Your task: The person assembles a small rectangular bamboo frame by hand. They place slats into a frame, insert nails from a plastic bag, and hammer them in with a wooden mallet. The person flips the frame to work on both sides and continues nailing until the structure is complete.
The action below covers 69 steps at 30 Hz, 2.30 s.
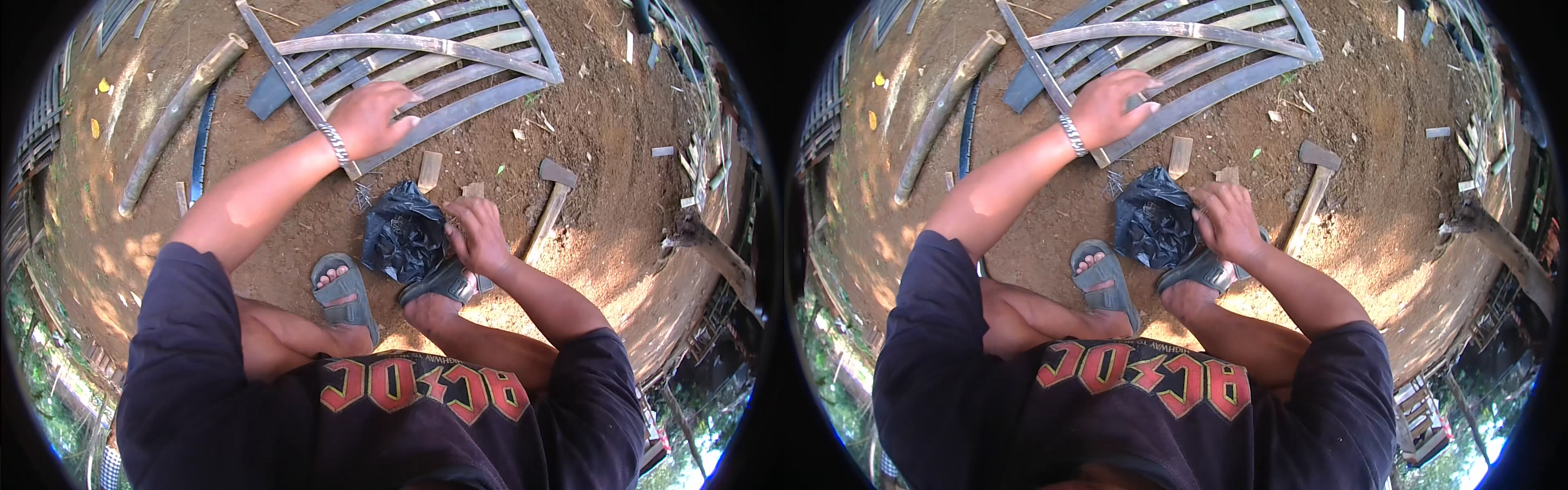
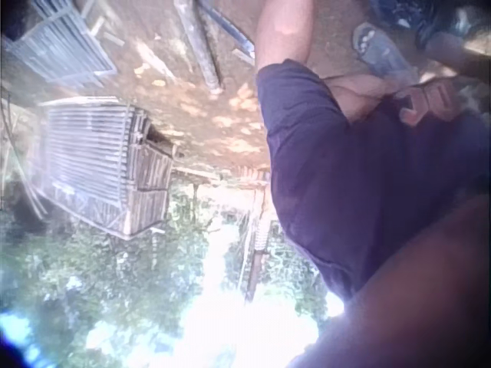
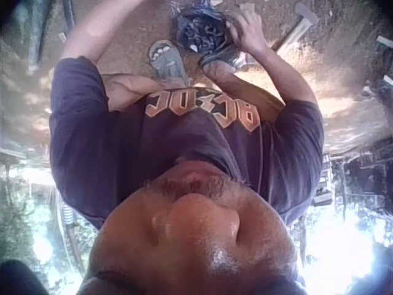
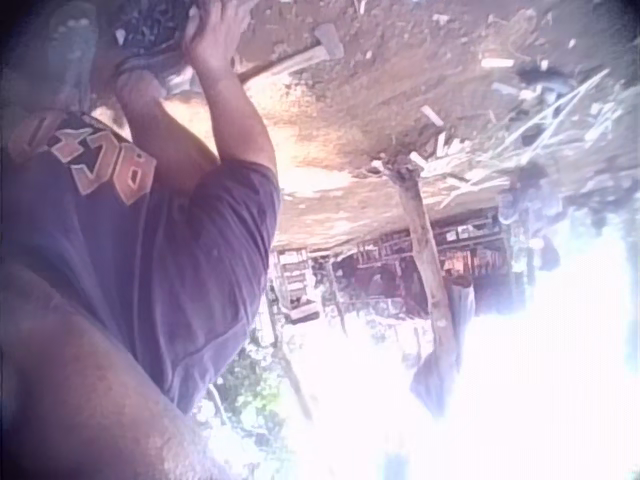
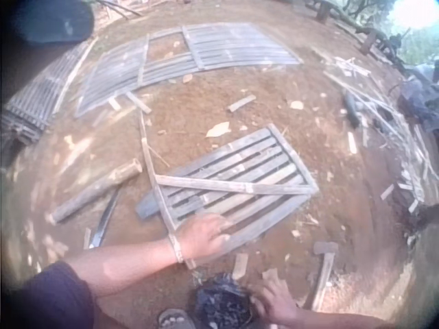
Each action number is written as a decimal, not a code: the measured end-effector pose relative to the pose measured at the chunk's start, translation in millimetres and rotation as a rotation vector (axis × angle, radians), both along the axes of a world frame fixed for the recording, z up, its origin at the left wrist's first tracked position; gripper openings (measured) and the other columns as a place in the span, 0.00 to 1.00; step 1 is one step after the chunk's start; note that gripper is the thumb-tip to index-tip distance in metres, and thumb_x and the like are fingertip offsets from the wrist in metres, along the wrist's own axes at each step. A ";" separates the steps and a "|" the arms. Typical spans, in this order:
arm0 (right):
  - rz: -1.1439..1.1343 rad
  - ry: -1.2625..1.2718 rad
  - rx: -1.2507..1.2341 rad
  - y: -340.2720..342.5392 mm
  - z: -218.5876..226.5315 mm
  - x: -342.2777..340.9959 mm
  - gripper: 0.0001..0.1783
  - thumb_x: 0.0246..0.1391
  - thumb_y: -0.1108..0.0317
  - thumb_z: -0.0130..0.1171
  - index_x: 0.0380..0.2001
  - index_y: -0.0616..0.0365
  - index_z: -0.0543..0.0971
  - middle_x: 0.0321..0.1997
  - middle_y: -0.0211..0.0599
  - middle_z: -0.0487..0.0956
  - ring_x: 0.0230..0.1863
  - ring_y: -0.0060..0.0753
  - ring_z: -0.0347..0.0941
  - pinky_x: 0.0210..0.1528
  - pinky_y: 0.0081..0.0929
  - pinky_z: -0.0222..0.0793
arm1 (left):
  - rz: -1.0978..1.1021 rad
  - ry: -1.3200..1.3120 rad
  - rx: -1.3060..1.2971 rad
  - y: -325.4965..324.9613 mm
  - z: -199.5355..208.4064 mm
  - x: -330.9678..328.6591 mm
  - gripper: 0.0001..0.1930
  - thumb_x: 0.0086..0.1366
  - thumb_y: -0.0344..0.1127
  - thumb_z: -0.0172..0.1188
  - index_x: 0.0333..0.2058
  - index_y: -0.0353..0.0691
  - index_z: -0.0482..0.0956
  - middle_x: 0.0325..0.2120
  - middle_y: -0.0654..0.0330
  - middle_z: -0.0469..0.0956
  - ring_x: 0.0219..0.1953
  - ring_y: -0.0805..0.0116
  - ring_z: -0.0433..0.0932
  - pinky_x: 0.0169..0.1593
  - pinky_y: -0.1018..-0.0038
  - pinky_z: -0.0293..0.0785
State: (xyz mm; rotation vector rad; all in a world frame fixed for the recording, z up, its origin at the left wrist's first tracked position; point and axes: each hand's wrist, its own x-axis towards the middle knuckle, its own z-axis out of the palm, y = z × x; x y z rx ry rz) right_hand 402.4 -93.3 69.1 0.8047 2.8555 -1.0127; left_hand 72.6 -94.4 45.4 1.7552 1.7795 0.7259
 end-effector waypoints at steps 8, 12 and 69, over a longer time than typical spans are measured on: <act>0.275 0.223 -0.078 -14.8 6.2 -37.0 0.11 0.51 0.72 0.63 0.39 0.51 0.82 0.41 0.32 0.80 0.41 0.38 0.78 0.42 0.38 0.76 | -0.186 -0.055 -0.094 -60.4 -1.8 -8.8 0.14 0.65 0.39 0.65 0.46 0.39 0.84 0.43 0.51 0.83 0.47 0.50 0.82 0.53 0.61 0.78; 0.363 -0.292 -0.069 -40.3 -9.1 -62.5 0.10 0.58 0.68 0.53 0.38 0.53 0.82 0.40 0.34 0.81 0.44 0.41 0.82 0.44 0.38 0.80 | 0.012 -0.149 -0.025 -64.0 -15.7 -18.5 0.10 0.66 0.35 0.64 0.43 0.39 0.86 0.39 0.53 0.84 0.43 0.53 0.84 0.48 0.65 0.80; -0.367 0.288 0.046 141.1 -11.1 -228.9 0.07 0.56 0.76 0.65 0.39 0.56 0.83 0.36 0.42 0.82 0.37 0.43 0.81 0.42 0.37 0.77 | 0.329 0.546 -0.447 -12.6 -27.8 -90.2 0.53 0.69 0.67 0.54 0.76 0.32 0.44 0.78 0.45 0.41 0.80 0.50 0.37 0.80 0.55 0.35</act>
